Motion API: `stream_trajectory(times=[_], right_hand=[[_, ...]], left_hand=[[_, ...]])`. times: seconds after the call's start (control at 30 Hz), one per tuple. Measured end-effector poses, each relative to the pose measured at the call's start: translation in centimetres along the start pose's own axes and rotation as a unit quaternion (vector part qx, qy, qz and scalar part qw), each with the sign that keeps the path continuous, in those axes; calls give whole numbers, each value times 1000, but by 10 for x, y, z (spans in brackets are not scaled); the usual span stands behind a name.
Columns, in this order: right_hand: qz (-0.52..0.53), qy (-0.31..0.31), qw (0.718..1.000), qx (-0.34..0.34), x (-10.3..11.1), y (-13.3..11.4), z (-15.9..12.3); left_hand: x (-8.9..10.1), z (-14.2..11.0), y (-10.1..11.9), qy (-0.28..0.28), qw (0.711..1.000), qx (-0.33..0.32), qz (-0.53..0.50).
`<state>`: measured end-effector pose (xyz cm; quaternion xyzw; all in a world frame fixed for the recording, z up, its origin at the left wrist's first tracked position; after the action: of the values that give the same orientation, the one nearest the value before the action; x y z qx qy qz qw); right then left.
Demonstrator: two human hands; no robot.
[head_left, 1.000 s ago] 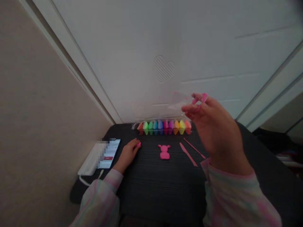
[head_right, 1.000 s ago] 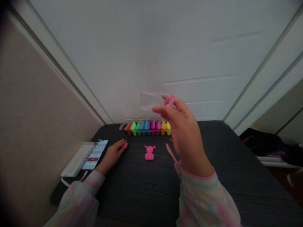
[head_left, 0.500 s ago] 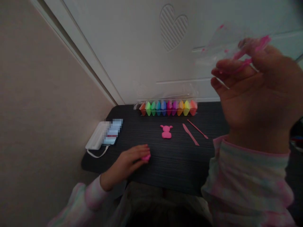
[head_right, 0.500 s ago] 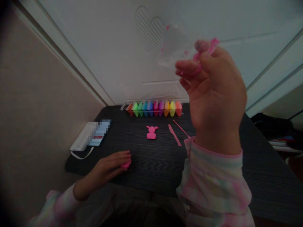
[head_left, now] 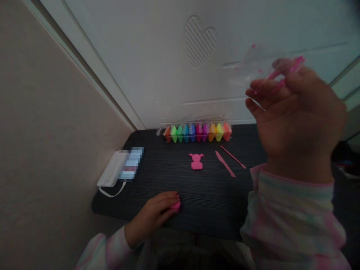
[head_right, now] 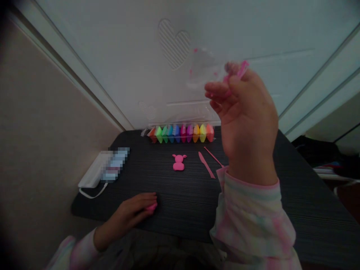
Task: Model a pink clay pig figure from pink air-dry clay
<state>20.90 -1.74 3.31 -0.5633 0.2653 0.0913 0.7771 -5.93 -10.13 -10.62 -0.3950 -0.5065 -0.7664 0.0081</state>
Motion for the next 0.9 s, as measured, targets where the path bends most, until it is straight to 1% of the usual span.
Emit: stream_trajectory(times=[0.03,0.07,0.1,0.13,0.17,0.2,0.27,0.33,0.43,0.53,0.67,0.8,0.9], right_hand=[[6,-6,1000,-4,-1,2,0],[9,-15,1000,-8,-2,4,1],[8,-22,1000,-11,-3,6,1],[0,-27,1000,-13,-4,9,1],[-11,-29,999,-13,-5,11,2],[-27,-27,999,-11,-6,13,2],[-56,-19,998,-8,-8,16,1],[-75,-13,997,-9,-10,19,-2],[-108,-10,994,-27,-11,21,-6],[-139,-12,990,-27,-10,24,-8],[-159,-26,987,-19,-11,29,-7],[-168,-57,983,-41,-19,36,-12],[-207,-69,974,-57,-23,42,-16]], left_hand=[[7,6,-2,60,996,53,-44],[14,13,-6,136,980,112,-95],[21,21,-11,218,949,161,-158],[26,29,-16,296,907,180,-239],[30,39,-20,330,869,187,-318],[33,50,-24,336,859,186,-339],[36,70,-31,339,853,182,-353],[35,86,-35,332,859,178,-345],[28,101,-40,298,878,172,-333],[17,107,-45,263,892,161,-329],[10,107,-54,244,910,151,-300],[16,105,-62,240,938,134,-210],[23,103,-61,224,963,98,-112]])
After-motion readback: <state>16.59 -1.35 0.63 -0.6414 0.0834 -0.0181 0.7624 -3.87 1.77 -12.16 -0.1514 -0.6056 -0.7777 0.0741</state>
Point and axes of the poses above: each hand's wrist, its own z-axis towards the middle knuckle, its own x-axis out of the back of the hand, y = z × x, the point moved 2 cm from there along z, towards the middle knuckle, and after that the axes turned 10 degrees about -x, right-handed, at the moved point
